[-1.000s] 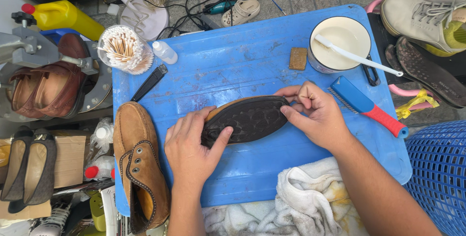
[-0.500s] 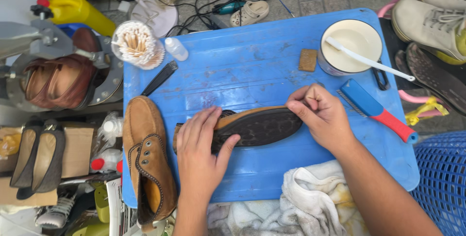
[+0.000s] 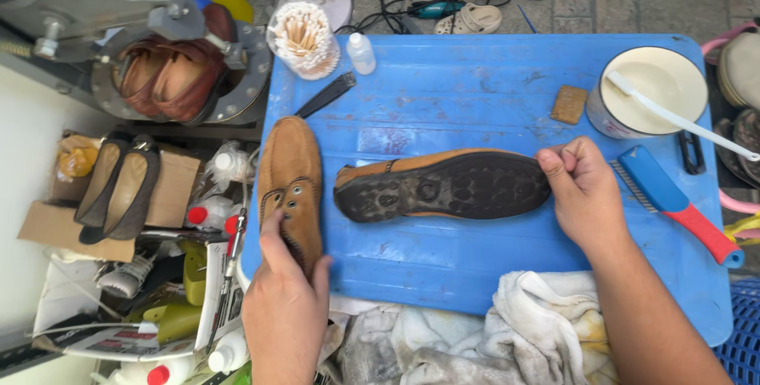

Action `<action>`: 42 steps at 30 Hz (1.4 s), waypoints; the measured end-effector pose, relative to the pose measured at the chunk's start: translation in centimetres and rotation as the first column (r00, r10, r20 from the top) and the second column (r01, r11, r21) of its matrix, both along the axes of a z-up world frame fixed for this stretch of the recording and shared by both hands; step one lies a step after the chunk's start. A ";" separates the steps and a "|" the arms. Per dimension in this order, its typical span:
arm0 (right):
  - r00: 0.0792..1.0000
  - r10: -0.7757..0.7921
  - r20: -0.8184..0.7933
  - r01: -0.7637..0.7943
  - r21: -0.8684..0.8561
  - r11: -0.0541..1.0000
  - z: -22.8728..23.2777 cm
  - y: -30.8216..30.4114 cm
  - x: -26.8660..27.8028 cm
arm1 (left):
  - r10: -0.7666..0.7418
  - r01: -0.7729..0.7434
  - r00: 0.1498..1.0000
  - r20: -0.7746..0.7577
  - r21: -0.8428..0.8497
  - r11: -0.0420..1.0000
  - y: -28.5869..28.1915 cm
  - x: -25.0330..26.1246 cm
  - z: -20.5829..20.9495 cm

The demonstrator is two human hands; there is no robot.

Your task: The person scrubs the sole of a brown shoe with a brush and cleaning solution, wipes it with a cloth, and uses a toothpick to clean the tread grooves. The person repeats the scrubbing and wiping steps on the same shoe.

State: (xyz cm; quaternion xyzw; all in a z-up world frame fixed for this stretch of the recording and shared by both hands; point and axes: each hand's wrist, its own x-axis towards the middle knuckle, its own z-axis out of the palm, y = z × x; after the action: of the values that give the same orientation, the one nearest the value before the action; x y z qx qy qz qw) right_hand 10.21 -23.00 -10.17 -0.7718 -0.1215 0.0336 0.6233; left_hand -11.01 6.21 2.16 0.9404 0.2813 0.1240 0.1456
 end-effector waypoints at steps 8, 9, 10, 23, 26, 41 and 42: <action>0.992 -0.117 0.040 0.122 -0.209 0.970 0.7 -1.1 0.6 | 0.254 0.259 0.730 0.634 -0.601 0.756 7.5 -4.5 -0.4; 0.995 -0.099 -0.014 0.095 -0.162 0.982 0.8 -1.1 0.8 | 0.266 0.416 0.638 0.723 -0.613 0.671 8.8 -4.4 -0.7; 0.997 -0.074 0.004 0.074 -0.163 0.984 0.8 -1.1 0.8 | 0.295 0.562 0.531 0.794 -0.591 0.578 9.9 -4.3 -1.1; 0.990 0.117 0.077 -0.130 0.186 0.974 -0.3 -1.7 0.3 | 0.525 0.762 0.639 0.562 -0.371 -0.531 10.5 7.6 -5.8; 0.989 0.088 0.120 -0.100 0.100 0.990 -0.2 -1.5 0.3 | 0.533 0.752 0.634 0.560 -0.285 -0.594 10.2 8.4 -6.0; 0.994 0.013 0.109 -0.011 -0.019 1.000 0.2 -1.0 0.5 | 0.522 0.726 0.678 0.518 -0.355 -0.589 10.5 9.4 -7.8; 0.995 0.015 0.100 -0.013 -0.017 1.000 0.1 -1.0 0.6 | 0.522 0.726 0.680 0.515 -0.373 -0.578 10.5 9.4 -7.9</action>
State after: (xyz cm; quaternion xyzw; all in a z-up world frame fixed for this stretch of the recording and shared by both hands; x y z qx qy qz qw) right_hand 10.77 -24.05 -10.04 -0.7765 -0.1577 0.0004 0.6100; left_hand -1.63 16.72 -5.69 0.1491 -0.0300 0.1021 0.9831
